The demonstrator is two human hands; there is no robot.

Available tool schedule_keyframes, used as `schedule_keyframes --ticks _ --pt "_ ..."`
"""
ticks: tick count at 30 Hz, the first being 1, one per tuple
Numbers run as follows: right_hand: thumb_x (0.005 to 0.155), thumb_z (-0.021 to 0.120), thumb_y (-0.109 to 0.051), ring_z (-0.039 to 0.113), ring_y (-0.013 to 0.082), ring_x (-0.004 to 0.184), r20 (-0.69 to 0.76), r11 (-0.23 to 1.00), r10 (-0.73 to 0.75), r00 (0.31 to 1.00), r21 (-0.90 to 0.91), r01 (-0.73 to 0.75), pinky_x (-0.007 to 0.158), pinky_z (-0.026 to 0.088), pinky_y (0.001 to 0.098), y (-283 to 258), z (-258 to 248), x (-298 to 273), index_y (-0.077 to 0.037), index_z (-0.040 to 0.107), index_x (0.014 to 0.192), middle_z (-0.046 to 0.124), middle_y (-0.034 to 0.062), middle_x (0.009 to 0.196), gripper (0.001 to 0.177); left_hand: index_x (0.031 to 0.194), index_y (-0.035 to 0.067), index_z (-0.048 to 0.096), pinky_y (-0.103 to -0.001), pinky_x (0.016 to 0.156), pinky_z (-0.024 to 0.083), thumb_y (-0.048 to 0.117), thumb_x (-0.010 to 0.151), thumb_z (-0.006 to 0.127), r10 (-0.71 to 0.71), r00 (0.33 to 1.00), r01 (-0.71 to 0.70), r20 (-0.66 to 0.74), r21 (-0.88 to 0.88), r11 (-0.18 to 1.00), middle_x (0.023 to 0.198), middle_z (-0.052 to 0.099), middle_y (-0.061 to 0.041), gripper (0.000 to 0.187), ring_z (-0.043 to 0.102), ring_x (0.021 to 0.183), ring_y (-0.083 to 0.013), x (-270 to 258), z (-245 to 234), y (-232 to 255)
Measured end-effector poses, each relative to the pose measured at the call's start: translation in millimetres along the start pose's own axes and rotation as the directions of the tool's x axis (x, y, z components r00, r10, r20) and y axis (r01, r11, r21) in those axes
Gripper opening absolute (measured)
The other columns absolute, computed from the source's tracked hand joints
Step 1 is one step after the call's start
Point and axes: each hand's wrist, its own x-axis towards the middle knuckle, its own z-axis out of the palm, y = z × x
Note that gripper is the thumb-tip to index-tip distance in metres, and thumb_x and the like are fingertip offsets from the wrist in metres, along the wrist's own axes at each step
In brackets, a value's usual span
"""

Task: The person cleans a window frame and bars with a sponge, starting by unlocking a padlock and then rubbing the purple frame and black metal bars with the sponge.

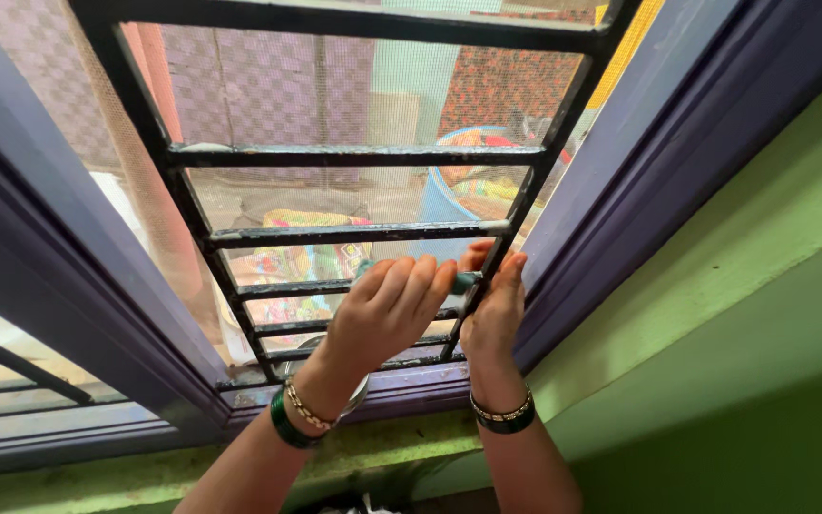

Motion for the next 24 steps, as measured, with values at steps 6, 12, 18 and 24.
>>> schedule_keyframes --ticks 6,12,18,24 --pt "0.114 0.038 -0.056 0.054 0.0109 0.066 0.068 0.998 0.026 0.997 0.063 -0.03 0.062 0.045 0.0244 19 -27 -5 -0.001 0.059 0.112 0.057 0.0034 0.077 0.059 0.106 0.014 0.069 -0.031 0.094 0.054 0.015 0.1 0.075 -0.009 0.958 -0.036 -0.285 -0.15 0.988 0.112 0.064 -0.001 0.008 0.061 0.101 -0.0152 -44 11 25" --pt "0.108 0.039 -0.061 0.059 0.0157 0.075 -0.066 0.986 0.003 0.998 0.164 0.008 0.068 0.05 0.0292 22 -26 -8 -0.004 0.056 0.117 0.064 0.0078 0.091 0.06 0.095 -0.001 0.062 -0.042 0.084 0.054 0.009 0.092 0.072 -0.518 0.676 0.677 0.524 -0.167 0.716 0.087 0.066 -0.02 0.015 0.067 0.092 -0.0374 -32 10 70" --pt "0.101 0.043 -0.068 0.05 0.0217 0.132 0.1 0.982 -0.091 0.991 0.175 0.072 0.117 0.04 0.0373 -11 -7 -17 -0.002 0.044 0.148 0.051 0.013 0.144 0.081 0.116 -0.014 0.048 -0.057 0.112 0.038 0.0 0.088 0.061 -0.606 0.717 0.689 0.344 -0.481 0.542 0.124 0.065 -0.032 0.034 0.062 0.121 -0.0445 0 12 92" --pt "0.095 0.042 -0.074 0.038 0.0271 0.151 0.254 0.983 -0.032 0.967 0.183 -0.016 0.127 0.03 0.0427 -55 13 -26 -0.004 0.029 0.163 0.029 0.0172 0.17 0.098 0.117 -0.011 0.05 -0.051 0.104 0.042 -0.002 0.086 0.055 -0.626 0.394 0.9 0.673 -0.419 0.116 0.123 0.063 -0.035 0.032 0.053 0.118 -0.0492 13 12 113"
